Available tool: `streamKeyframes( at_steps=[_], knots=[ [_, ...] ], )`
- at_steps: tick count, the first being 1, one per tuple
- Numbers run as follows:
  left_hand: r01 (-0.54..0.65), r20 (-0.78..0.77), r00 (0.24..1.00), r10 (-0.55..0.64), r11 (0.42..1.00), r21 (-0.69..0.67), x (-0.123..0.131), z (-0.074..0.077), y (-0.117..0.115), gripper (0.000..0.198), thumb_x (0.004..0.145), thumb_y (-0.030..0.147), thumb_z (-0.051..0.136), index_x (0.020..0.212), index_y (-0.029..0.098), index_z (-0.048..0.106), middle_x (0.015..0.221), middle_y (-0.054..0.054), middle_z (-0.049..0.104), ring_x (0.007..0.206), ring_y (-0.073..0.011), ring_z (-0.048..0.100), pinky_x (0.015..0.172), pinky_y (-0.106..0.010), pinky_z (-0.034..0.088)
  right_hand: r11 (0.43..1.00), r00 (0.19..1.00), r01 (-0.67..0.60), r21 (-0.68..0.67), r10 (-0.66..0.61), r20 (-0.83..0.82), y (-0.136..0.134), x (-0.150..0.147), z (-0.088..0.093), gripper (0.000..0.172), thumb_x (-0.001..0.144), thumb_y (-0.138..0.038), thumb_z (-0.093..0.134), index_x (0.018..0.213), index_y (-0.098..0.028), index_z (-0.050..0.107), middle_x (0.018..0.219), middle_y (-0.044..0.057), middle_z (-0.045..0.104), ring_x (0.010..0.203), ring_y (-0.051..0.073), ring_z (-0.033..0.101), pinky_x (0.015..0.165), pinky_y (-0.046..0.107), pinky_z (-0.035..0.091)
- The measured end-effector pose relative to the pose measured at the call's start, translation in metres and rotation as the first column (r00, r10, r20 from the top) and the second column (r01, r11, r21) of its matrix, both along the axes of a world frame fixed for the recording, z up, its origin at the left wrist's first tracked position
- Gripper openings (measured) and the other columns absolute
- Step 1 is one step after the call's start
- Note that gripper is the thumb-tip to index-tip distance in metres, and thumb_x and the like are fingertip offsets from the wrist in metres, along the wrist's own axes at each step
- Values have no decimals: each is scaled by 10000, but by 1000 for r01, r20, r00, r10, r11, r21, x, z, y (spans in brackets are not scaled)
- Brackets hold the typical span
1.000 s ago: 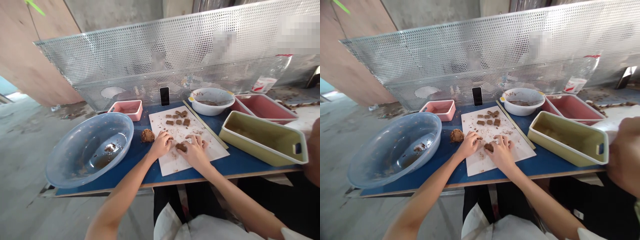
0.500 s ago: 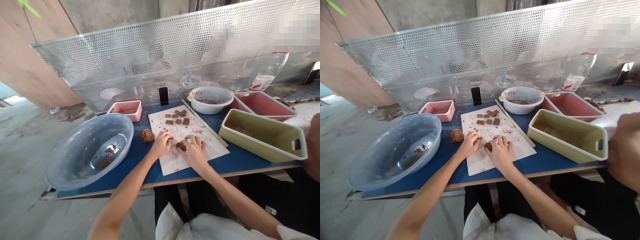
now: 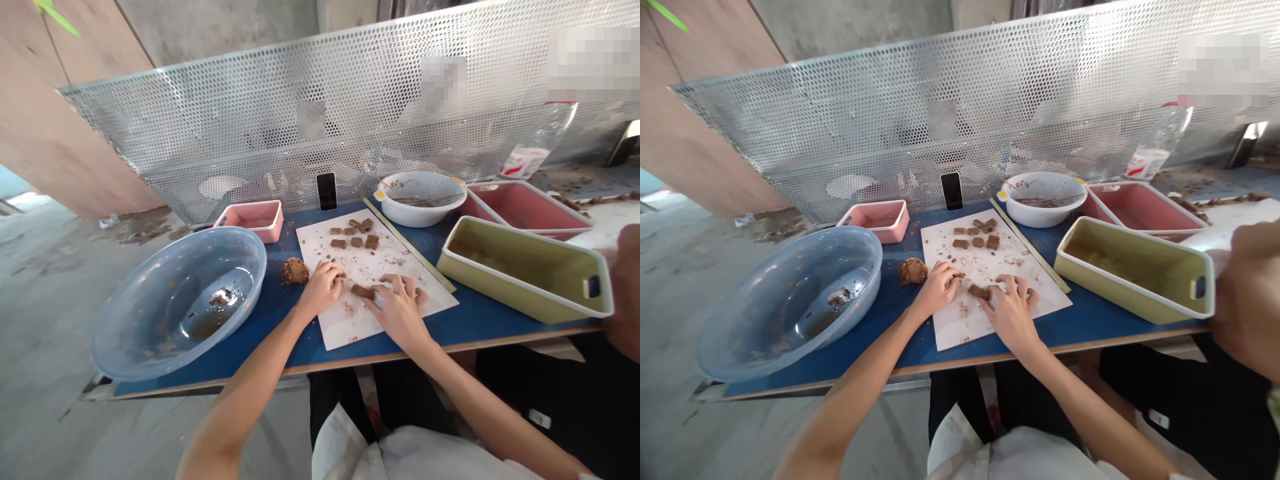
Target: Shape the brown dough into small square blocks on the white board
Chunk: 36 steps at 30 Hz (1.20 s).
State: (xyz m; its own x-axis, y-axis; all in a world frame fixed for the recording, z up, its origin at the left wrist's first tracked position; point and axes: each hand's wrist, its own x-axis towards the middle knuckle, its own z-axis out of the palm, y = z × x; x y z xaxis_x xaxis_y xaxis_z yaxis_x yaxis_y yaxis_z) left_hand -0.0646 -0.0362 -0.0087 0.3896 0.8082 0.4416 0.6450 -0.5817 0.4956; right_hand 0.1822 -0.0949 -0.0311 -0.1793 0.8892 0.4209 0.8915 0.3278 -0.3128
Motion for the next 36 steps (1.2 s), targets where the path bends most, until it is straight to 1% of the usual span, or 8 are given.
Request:
streamKeyframes(
  at_steps=[3, 6, 8, 10, 13, 19, 25, 36],
  knots=[
    [1, -5, 1000, -1, 1000, -5, 1, 0, 0, 268, 999, 24, 553, 1059, 203, 743, 1086, -99, 715, 1175, -300, 641, 1063, -483, 607, 1000, 1000, 13, 18, -13, -12, -2, 2, 0, 380, 1141, -517, 591, 1033, -257, 847, 1481, 190, 628, 1391, 467, 469, 1061, 667, 446],
    [9, -4, 1000, -9, 1000, -14, 2, 0, 0, 257, 1006, 33, 554, 1049, 202, 742, 1074, -101, 708, 1170, -302, 638, 1051, -484, 607, 1000, 1000, 13, 24, -12, -13, -2, 1, 2, 382, 1148, -502, 596, 1009, -252, 851, 1470, 185, 638, 1396, 460, 477, 1074, 660, 442],
    [10, 2, 1000, -10, 1000, -14, 2, 0, 0, 254, 1006, 33, 553, 1046, 199, 742, 1079, -105, 709, 1167, -303, 637, 1055, -488, 605, 1000, 1000, 13, 14, -13, -15, -3, 2, 4, 379, 1149, -524, 599, 1064, -261, 858, 1473, 183, 638, 1396, 459, 488, 1069, 658, 448],
    [4, 7, 1000, -4, 1000, -11, 1, -1, 1, 257, 1003, 32, 554, 1046, 200, 745, 1085, -106, 711, 1170, -305, 636, 1065, -494, 602, 1000, 1000, -6, -4, 6, -12, -6, 6, 5, 381, 1146, -553, 606, 1201, -270, 854, 1490, 188, 628, 1392, 453, 507, 1072, 656, 458],
    [-6, 1, 1000, 6, 1000, -12, -1, -1, 1, 258, 1006, 36, 556, 1049, 203, 748, 1086, -104, 711, 1173, -304, 638, 1078, -499, 597, 996, 996, -84, -9, 84, 11, -9, 20, 5, 398, 1155, -545, 593, 1364, -298, 825, 1529, 183, 610, 1394, 431, 529, 1104, 639, 464],
    [12, -1, 1000, -12, 1000, -27, 1, 1, -1, 262, 1015, 46, 535, 1052, 201, 743, 1086, -109, 707, 1171, -303, 633, 1057, -492, 605, 955, 949, -293, -38, 296, 111, -8, 47, 8, 393, 1179, -465, 553, 1469, -385, 807, 1610, 152, 597, 1446, 426, 497, 1123, 640, 479],
    [4, 0, 1000, -4, 1000, -25, 1, 1, 0, 241, 1011, 59, 543, 1042, 200, 736, 1067, -105, 705, 1148, -302, 633, 1064, -502, 603, 946, 930, -315, -83, 325, 173, -9, 49, 11, 413, 1190, -433, 522, 1504, -438, 790, 1668, 117, 599, 1513, 455, 466, 1150, 712, 464],
    [0, -6, 1000, -1, 1000, -20, 1, 2, 0, 249, 999, 23, 556, 1047, 195, 729, 1081, -99, 706, 1166, -293, 641, 1066, -461, 595, 911, 896, -394, -124, 410, 169, 1, 62, 15, 446, 1202, -478, 496, 1591, -493, 713, 1663, 109, 579, 1534, 445, 427, 1162, 688, 425]
  ],
)
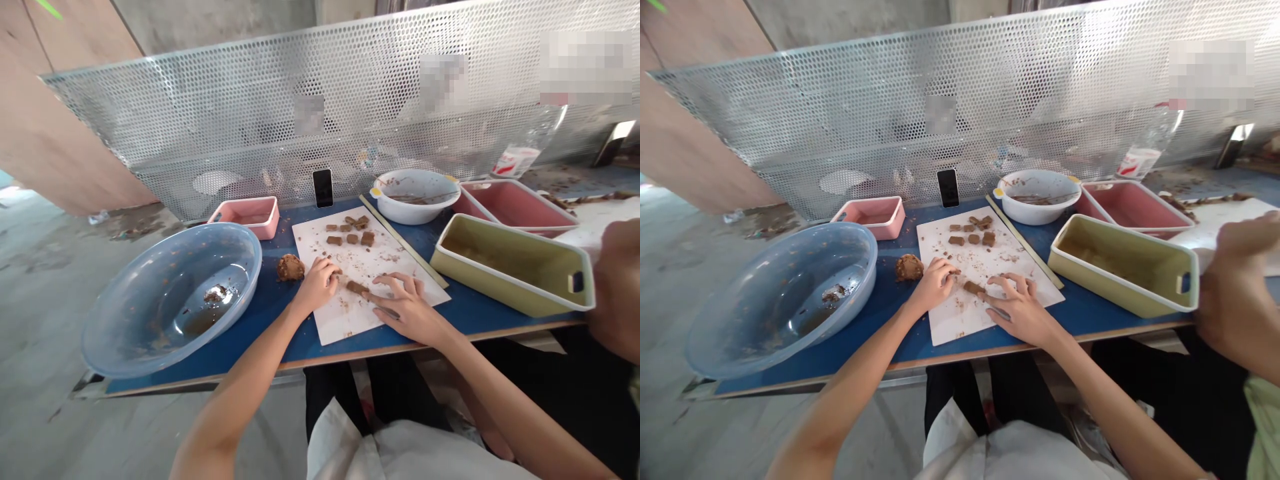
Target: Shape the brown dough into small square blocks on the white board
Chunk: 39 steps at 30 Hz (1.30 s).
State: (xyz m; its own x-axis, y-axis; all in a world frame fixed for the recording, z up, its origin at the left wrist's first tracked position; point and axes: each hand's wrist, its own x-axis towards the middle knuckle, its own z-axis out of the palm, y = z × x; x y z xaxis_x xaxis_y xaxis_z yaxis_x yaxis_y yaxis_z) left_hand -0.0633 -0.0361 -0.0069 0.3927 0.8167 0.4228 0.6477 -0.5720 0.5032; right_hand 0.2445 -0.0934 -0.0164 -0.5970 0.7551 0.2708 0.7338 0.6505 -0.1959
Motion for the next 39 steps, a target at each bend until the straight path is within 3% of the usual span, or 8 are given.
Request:
streamKeyframes(
  at_steps=[6, 14, 28, 39],
  knots=[
    [1, -13, 1000, -1, 1000, -3, 0, -2, 1, 257, 996, 17, 560, 1042, 203, 730, 1082, -93, 710, 1174, -295, 642, 1072, -469, 595, 998, 998, -41, 52, 39, 44, 11, 3, -2, 499, 1207, -545, 473, 1661, -434, 649, 1664, 119, 596, 1511, 430, 461, 1179, 691, 410],
    [10, -11, 1000, -10, 1000, 5, 0, -1, 1, 257, 998, 35, 544, 1045, 204, 733, 1067, -98, 698, 1164, -296, 638, 1064, -476, 596, 990, 990, -116, 81, 108, 95, 24, 5, 7, 470, 1208, -522, 465, 1567, -405, 744, 1658, 102, 624, 1513, 428, 494, 1176, 674, 446],
    [8, -6, 1000, -8, 1000, 1, 0, -2, 0, 273, 997, 34, 542, 1058, 207, 744, 1077, -99, 719, 1177, -301, 649, 1068, -484, 601, 988, 986, -157, 8, 156, 59, 31, 8, 10, 454, 1202, -514, 471, 1539, -439, 766, 1603, 86, 649, 1589, 401, 470, 1215, 632, 462],
    [0, -16, 1000, 0, 1000, 9, -1, -1, 0, 266, 996, 22, 550, 1035, 208, 736, 1060, -97, 709, 1151, -299, 652, 1052, -473, 602, 983, 984, -175, 63, 172, 43, 25, 11, 2, 471, 1205, -489, 501, 1645, -466, 666, 1572, 89, 681, 1544, 391, 489, 1186, 617, 443]
  ],
)
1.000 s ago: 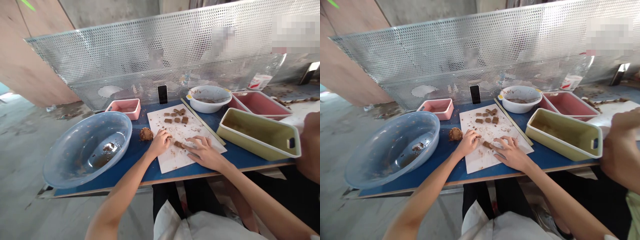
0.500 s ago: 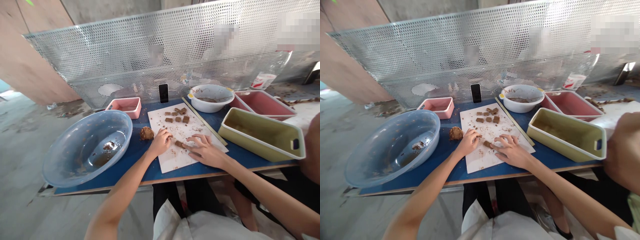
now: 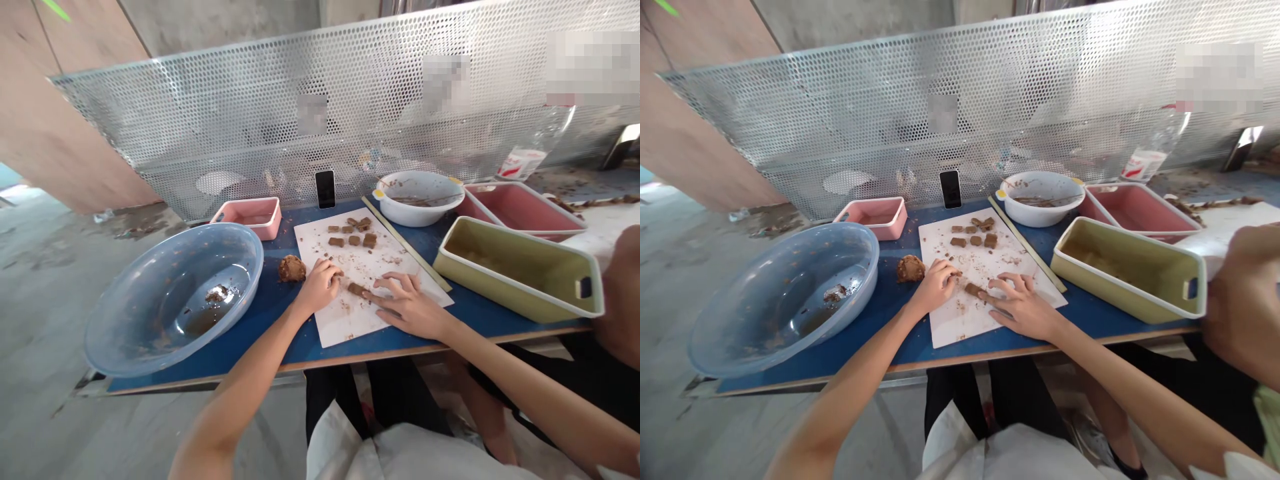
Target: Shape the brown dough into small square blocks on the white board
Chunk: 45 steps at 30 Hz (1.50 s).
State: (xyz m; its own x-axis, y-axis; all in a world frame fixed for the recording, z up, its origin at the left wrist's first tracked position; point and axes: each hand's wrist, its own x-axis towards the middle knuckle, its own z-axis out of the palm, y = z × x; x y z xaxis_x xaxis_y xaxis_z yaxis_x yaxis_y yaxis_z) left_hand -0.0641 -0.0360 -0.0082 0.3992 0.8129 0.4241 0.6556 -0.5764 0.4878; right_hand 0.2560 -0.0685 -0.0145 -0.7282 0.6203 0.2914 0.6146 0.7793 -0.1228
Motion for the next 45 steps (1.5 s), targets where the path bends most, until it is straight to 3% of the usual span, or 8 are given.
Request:
streamKeyframes(
  at_steps=[8, 14, 21, 33, 41, 45],
  knots=[
    [-1, 1, 1000, 1, 1000, 0, -1, -1, 1, 248, 1010, 45, 545, 1049, 202, 734, 1076, -102, 707, 1171, -303, 641, 1071, -486, 594, 996, 998, -69, 57, 68, 3, -2, 3, 0, 454, 1194, -445, 524, 1614, -488, 692, 1565, 56, 721, 1496, 400, 534, 1136, 610, 469],
    [0, 6, 1000, 0, 1000, -5, 0, 0, 1, 258, 1010, 44, 536, 1047, 205, 735, 1075, -104, 703, 1160, -299, 636, 1057, -481, 596, 995, 1000, 19, 99, -18, -11, -3, 2, -3, 439, 1195, -451, 512, 1556, -398, 755, 1620, 88, 685, 1486, 412, 537, 1147, 624, 468],
    [7, 15, 1000, -8, 1000, 26, 0, -3, 2, 255, 989, 16, 550, 1040, 199, 719, 1061, -93, 701, 1150, -291, 643, 1051, -460, 592, 992, 1000, -20, 128, 23, -21, 1, 3, -7, 455, 1210, -441, 484, 1588, -371, 728, 1580, 126, 680, 1473, 412, 512, 1130, 623, 453],
    [13, -9, 1000, -13, 999, 32, 0, -1, 2, 268, 1011, 30, 549, 1070, 205, 744, 1064, -90, 701, 1126, -290, 646, 1089, -479, 584, 997, 999, -50, 63, 50, 7, 2, 2, -7, 607, 1214, -472, 466, 1817, -478, 397, 1635, 112, 611, 1487, 400, 504, 1145, 593, 468],
    [11, -2, 1000, -11, 999, 30, -1, -4, 3, 270, 1017, 38, 539, 1076, 202, 746, 1074, -97, 704, 1164, -298, 643, 1096, -491, 588, 998, 1000, -27, 52, 27, 14, 3, -8, -3, 562, 1221, -495, 446, 1781, -469, 479, 1626, 114, 618, 1470, 405, 517, 1138, 591, 457],
    [14, 6, 1000, -14, 999, 30, -1, -3, 3, 269, 1003, 29, 540, 1071, 197, 739, 1070, -95, 706, 1160, -296, 643, 1073, -480, 596, 999, 1000, 6, 42, -5, -19, 4, -12, -1, 507, 1220, -496, 454, 1702, -456, 607, 1594, 123, 630, 1462, 421, 516, 1138, 618, 458]
  ],
)
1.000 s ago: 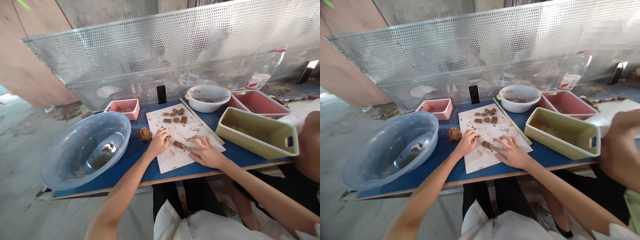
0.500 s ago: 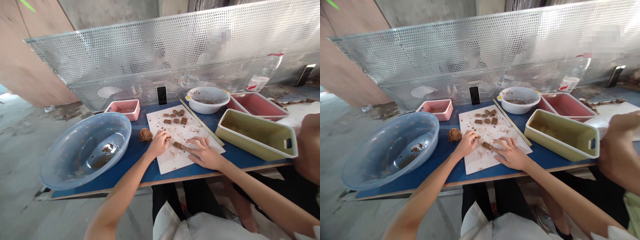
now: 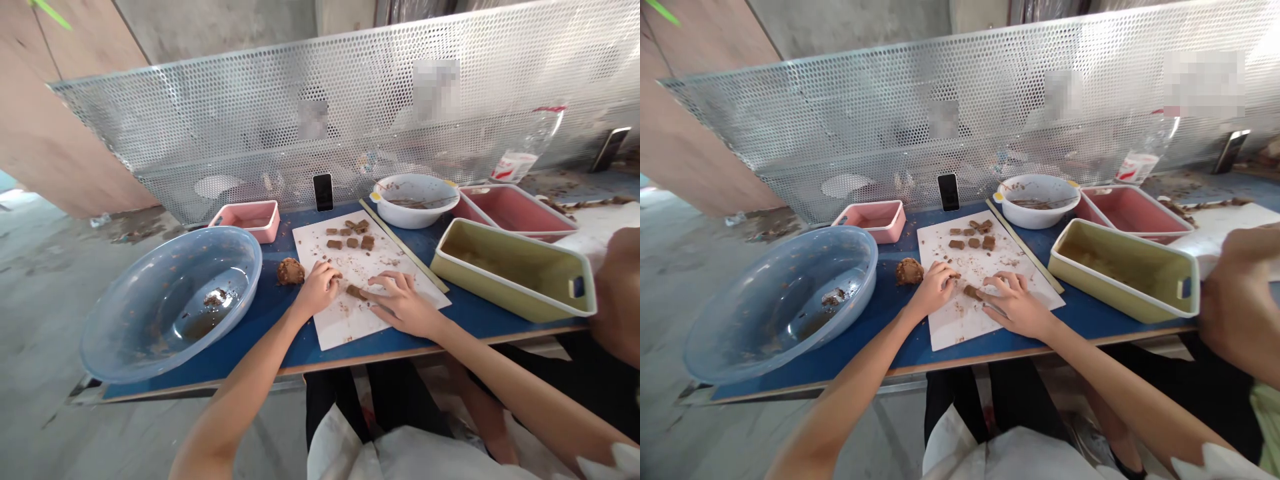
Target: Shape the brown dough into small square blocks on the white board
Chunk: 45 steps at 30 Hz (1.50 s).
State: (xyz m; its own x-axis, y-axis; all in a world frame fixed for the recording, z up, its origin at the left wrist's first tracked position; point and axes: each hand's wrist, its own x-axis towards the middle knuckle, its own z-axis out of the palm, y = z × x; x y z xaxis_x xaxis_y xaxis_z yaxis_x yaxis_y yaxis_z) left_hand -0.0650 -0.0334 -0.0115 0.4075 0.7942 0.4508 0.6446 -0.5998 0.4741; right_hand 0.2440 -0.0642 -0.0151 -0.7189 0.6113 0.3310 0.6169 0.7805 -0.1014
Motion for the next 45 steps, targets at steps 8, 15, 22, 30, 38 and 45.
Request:
streamKeyframes(
  at_steps=[8, 15, 22, 30, 38, 45],
  knots=[
    [0, -12, 1000, 0, 1000, -8, 1, 1, -1, 273, 1004, 26, 544, 1062, 205, 741, 1064, -90, 704, 1158, -289, 646, 1062, -464, 594, 997, 999, 42, -71, -42, 5, -1, -5, 2, 517, 1225, -530, 403, 1681, -454, 635, 1602, 132, 614, 1486, 440, 481, 1123, 651, 484],
    [1, -21, 1000, -2, 1000, -9, 0, 2, -1, 262, 1015, 42, 538, 1076, 199, 740, 1070, -99, 705, 1150, -295, 640, 1062, -476, 589, 995, 1000, -5, -102, 5, 5, -2, -11, 3, 508, 1229, -505, 398, 1682, -475, 626, 1647, 120, 579, 1528, 426, 454, 1159, 660, 462],
    [18, -9, 1000, -18, 1000, 1, 1, 1, -1, 267, 1020, 58, 528, 1094, 200, 741, 1072, -98, 705, 1153, -294, 635, 1062, -472, 590, 997, 999, 32, -76, -34, -25, -1, -9, -5, 540, 1227, -525, 401, 1725, -423, 583, 1645, 151, 572, 1490, 434, 458, 1134, 645, 449],
    [8, -14, 1000, -9, 1000, -11, 1, 2, -2, 267, 1026, 62, 527, 1088, 203, 745, 1062, -100, 701, 1133, -294, 640, 1065, -486, 592, 998, 999, 54, -40, -54, -4, -2, -12, -4, 518, 1228, -520, 391, 1656, -428, 667, 1630, 143, 594, 1490, 452, 455, 1127, 657, 448],
    [18, -17, 1000, -18, 1000, -16, 1, 1, -1, 273, 1018, 52, 528, 1086, 204, 745, 1077, -100, 705, 1162, -297, 641, 1086, -491, 585, 995, 998, 62, -75, -63, -9, -2, -11, -4, 489, 1233, -511, 401, 1600, -436, 715, 1616, 131, 597, 1497, 437, 447, 1120, 635, 443],
    [15, -22, 1000, -16, 1000, -8, 1, 2, -1, 269, 1025, 43, 524, 1079, 202, 735, 1088, -100, 715, 1162, -297, 645, 1092, -491, 587, 995, 999, 49, -90, -51, -17, -1, -12, -3, 525, 1224, -544, 395, 1689, -461, 623, 1631, 141, 579, 1512, 451, 438, 1132, 652, 458]
  ],
)
